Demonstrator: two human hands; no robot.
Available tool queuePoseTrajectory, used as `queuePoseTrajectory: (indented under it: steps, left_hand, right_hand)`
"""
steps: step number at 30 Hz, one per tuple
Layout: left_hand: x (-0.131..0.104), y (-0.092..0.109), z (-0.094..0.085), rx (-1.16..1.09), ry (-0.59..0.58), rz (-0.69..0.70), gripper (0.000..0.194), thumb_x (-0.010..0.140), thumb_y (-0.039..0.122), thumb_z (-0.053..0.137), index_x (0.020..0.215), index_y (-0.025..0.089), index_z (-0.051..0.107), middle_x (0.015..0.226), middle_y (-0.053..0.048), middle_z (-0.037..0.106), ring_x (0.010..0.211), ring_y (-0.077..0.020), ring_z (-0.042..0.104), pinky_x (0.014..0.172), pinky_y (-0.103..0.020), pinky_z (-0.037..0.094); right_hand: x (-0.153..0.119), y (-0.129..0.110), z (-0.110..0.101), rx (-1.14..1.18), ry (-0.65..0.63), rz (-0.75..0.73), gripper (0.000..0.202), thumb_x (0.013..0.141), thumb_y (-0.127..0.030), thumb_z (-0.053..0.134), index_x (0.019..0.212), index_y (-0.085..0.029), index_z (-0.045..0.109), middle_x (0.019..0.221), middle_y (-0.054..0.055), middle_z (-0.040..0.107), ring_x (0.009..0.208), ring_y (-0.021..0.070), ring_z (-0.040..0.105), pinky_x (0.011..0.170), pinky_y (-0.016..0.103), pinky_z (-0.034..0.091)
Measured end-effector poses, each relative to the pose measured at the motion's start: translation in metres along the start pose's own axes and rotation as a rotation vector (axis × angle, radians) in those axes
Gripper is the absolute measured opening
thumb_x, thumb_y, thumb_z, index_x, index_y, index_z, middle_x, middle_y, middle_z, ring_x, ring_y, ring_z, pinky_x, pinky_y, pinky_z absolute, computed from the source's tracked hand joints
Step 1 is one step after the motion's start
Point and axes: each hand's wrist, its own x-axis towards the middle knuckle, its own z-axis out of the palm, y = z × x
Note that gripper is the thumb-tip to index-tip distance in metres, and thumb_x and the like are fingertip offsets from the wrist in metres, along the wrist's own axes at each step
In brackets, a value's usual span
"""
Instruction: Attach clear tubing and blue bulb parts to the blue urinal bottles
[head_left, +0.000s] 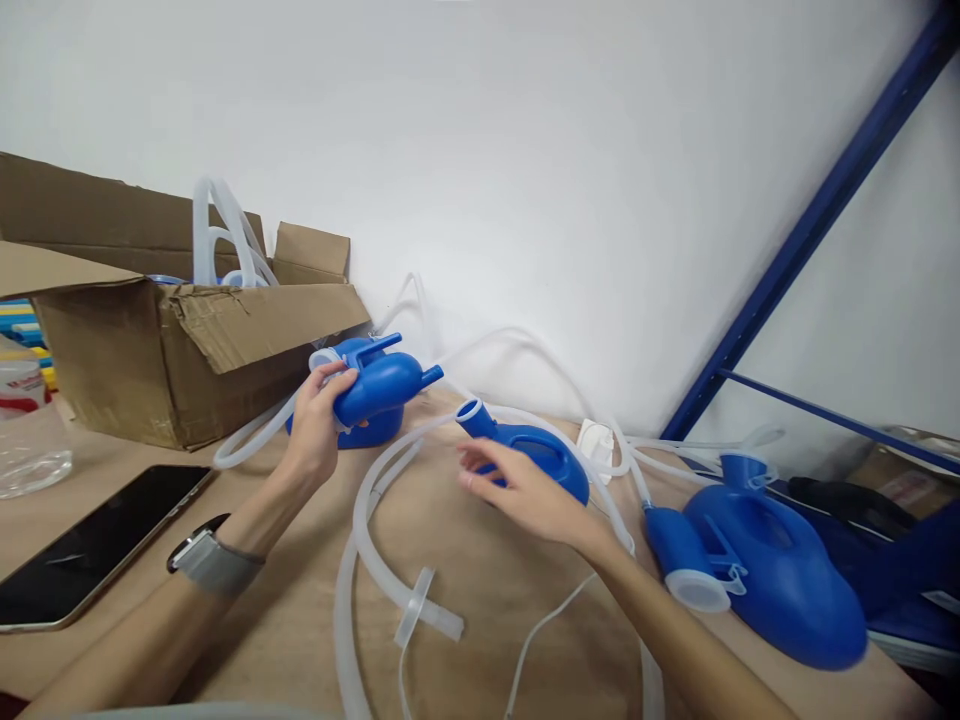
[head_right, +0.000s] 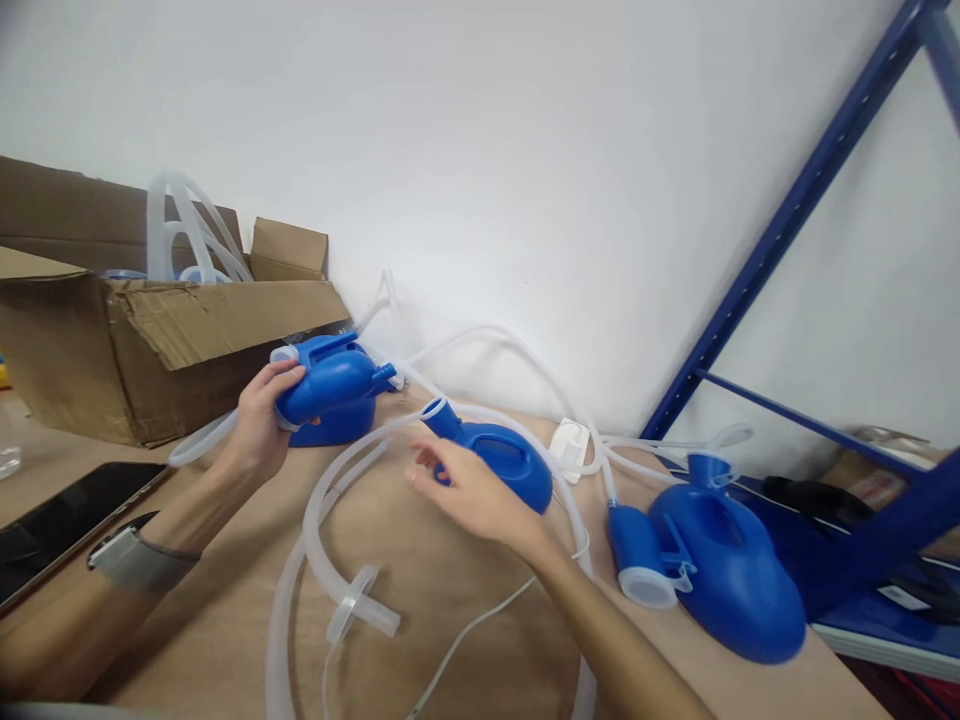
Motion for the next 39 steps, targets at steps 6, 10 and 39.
queuePoseTrajectory:
  steps: [6, 10, 39]
  left_hand:
    - [0.003, -0.024, 0.001, 0.272, -0.142, -0.002, 0.059, 0.067, 0.055, 0.079, 0.112, 0.019, 0.067, 0.103, -0.006, 0.067, 0.090, -0.0242, 0.064, 0.061, -0.027, 0.052]
    - [0.000, -0.038, 0.000, 0.304, -0.176, -0.027, 0.061, 0.071, 0.058, 0.076, 0.117, 0.019, 0.064, 0.107, -0.008, 0.067, 0.094, -0.0270, 0.064, 0.065, -0.031, 0.054]
    - [0.028, -0.022, -0.036, 0.463, 0.090, 0.240, 0.040, 0.074, 0.041, 0.066, 0.106, 0.021, 0.080, 0.095, -0.004, 0.076, 0.094, -0.0286, 0.067, 0.090, -0.037, 0.050]
  right_hand:
    - [-0.005, -0.005, 0.034, -0.105, -0.419, -0.037, 0.070, 0.097, -0.062, 0.054, 0.158, -0.031, 0.039, 0.157, 0.010, 0.048, 0.145, 0.0323, 0.044, 0.119, 0.048, 0.033]
    - [0.022, -0.001, 0.060, -0.082, -0.253, 0.030, 0.056, 0.104, -0.061, 0.036, 0.156, -0.040, 0.042, 0.146, 0.008, 0.058, 0.142, 0.0330, 0.046, 0.119, 0.054, 0.030]
    - [0.048, 0.046, 0.043, 0.435, -0.133, 0.044, 0.073, 0.082, -0.017, 0.061, 0.151, -0.029, 0.044, 0.166, 0.011, 0.029, 0.102, 0.0206, 0.073, 0.084, 0.038, 0.061]
